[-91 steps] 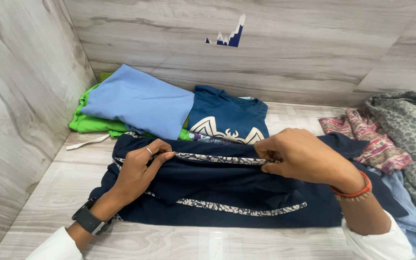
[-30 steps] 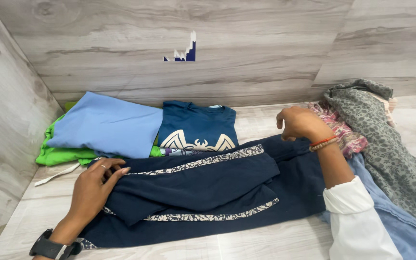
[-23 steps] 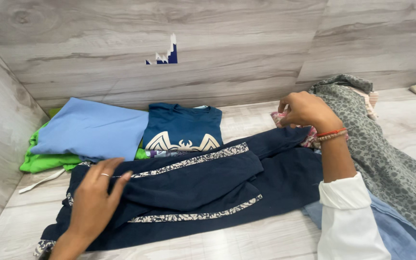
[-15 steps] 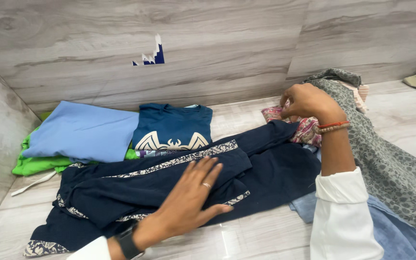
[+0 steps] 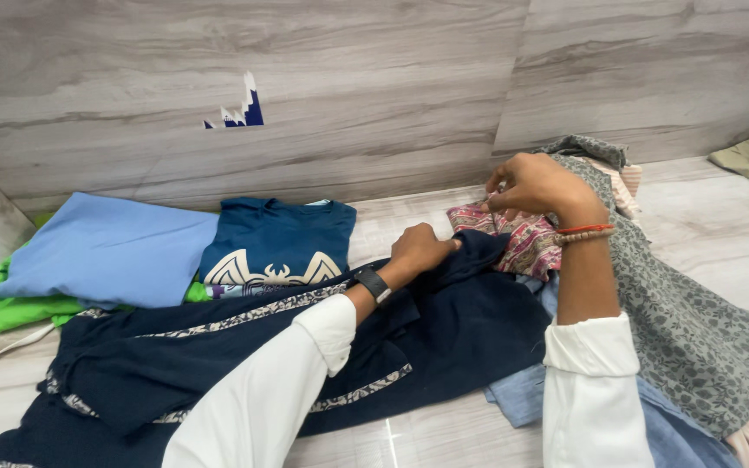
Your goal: The person folds several garments one by one on a wooden surface. They handle a dark blue top, a patterned red and beige top, and a grey patterned top, smoothing and folding each into a neat stack.
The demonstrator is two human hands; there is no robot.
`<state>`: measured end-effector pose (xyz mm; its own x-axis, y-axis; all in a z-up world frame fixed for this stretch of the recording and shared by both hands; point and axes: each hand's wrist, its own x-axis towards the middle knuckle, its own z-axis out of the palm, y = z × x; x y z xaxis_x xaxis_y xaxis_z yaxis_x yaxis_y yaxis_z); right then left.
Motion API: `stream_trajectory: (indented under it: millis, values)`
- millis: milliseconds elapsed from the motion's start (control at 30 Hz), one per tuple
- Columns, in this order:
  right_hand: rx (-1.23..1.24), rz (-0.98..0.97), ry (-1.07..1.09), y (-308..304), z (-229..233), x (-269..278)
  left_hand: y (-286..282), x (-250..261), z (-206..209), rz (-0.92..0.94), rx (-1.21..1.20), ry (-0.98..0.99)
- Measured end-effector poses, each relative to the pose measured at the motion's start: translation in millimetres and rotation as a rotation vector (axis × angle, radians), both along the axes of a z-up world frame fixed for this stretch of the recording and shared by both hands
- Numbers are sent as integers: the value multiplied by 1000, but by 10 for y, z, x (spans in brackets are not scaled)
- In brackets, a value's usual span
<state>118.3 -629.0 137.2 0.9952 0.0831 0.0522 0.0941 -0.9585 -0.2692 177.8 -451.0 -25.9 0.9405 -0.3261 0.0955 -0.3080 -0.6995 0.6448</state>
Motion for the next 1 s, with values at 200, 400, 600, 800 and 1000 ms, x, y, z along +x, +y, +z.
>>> stream_trajectory:
  millis: [200,400,600,800,1000]
  values:
    - [236,325,93,-158,-286,395,41,161,28,-342,-412,12]
    - [241,386,335,-155,-542,595,348,17,280,-488,-631,105]
    - [428,384,406,-152,-469,484,413,37,367,-447,-746,155]
    - [517,308,472,-189,-493,474,300,-90,299,-219,-509,-63]
    - [123,-243,280,-464,-694,629,165,-645,199,-346,-108,-502]
